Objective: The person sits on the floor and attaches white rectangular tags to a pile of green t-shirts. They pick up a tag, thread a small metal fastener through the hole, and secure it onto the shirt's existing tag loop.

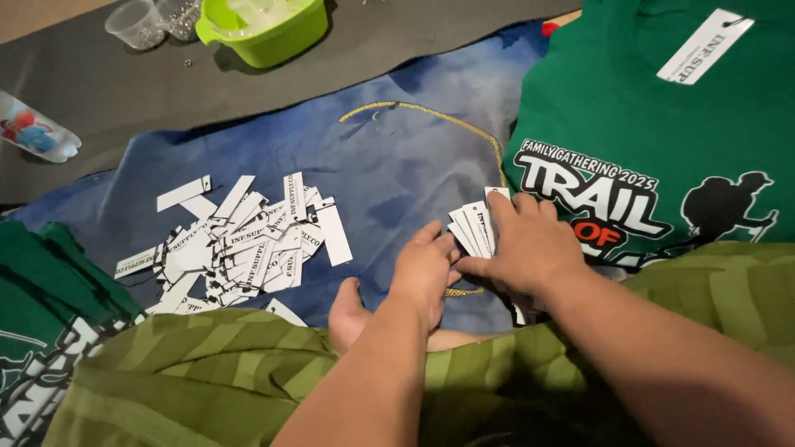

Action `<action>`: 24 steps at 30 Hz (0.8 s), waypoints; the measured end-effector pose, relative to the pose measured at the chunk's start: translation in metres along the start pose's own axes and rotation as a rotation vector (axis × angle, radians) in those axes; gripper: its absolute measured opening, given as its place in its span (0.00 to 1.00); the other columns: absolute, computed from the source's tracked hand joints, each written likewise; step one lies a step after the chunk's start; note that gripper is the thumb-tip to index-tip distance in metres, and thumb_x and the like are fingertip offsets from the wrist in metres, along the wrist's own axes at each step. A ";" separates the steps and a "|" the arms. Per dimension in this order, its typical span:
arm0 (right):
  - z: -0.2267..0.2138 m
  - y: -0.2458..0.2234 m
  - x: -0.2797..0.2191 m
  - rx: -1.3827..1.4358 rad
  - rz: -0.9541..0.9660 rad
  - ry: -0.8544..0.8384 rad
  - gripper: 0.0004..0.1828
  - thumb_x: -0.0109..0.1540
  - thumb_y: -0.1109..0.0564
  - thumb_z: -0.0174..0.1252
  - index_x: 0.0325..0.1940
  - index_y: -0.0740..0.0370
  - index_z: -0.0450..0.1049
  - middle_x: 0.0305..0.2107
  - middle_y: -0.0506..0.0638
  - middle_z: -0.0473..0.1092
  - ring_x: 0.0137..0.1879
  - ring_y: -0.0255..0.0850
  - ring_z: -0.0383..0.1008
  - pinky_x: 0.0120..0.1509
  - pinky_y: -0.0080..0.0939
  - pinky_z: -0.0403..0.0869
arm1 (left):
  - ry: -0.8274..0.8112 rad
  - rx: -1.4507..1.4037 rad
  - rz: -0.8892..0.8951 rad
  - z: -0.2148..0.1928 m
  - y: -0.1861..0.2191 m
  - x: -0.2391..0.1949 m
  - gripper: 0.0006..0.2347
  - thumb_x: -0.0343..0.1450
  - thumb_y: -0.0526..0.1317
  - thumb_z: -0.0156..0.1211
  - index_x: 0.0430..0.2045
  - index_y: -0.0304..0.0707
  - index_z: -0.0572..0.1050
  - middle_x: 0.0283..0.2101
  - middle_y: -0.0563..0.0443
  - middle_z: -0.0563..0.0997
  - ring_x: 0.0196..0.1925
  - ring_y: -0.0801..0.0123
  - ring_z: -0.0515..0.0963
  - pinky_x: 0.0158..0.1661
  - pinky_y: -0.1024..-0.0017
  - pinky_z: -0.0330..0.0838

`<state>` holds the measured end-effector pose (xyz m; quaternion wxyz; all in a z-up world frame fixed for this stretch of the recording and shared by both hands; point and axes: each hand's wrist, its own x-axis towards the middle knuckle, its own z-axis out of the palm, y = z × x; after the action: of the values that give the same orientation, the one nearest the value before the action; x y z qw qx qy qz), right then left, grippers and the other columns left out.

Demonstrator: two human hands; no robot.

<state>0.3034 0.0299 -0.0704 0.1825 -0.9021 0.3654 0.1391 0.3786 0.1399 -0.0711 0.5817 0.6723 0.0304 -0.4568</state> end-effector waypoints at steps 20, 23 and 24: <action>-0.014 0.003 0.018 0.273 -0.107 0.166 0.33 0.61 0.63 0.48 0.72 0.57 0.57 0.49 0.73 0.73 0.56 0.70 0.74 0.58 0.68 0.74 | -0.152 -0.400 -0.044 -0.018 -0.051 0.065 0.28 0.75 0.44 0.51 0.73 0.47 0.53 0.74 0.40 0.61 0.71 0.41 0.66 0.68 0.50 0.59; -0.024 -0.007 0.004 0.421 -0.113 0.226 0.35 0.61 0.62 0.49 0.74 0.55 0.56 0.54 0.72 0.71 0.61 0.69 0.70 0.64 0.67 0.70 | -0.171 -0.356 -0.052 -0.017 -0.044 0.057 0.30 0.73 0.46 0.55 0.73 0.50 0.53 0.75 0.41 0.59 0.72 0.40 0.65 0.68 0.48 0.57; -0.026 -0.011 0.000 0.434 -0.117 0.269 0.35 0.61 0.61 0.51 0.74 0.51 0.58 0.56 0.70 0.70 0.63 0.68 0.68 0.67 0.67 0.68 | -0.189 -0.326 -0.050 -0.018 -0.042 0.053 0.32 0.72 0.47 0.56 0.73 0.51 0.52 0.76 0.42 0.57 0.72 0.39 0.64 0.69 0.47 0.56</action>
<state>0.3143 0.0256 -0.0449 0.3291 -0.8718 0.3551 -0.0746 0.3961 0.1422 -0.1392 0.6718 0.5220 0.0659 -0.5214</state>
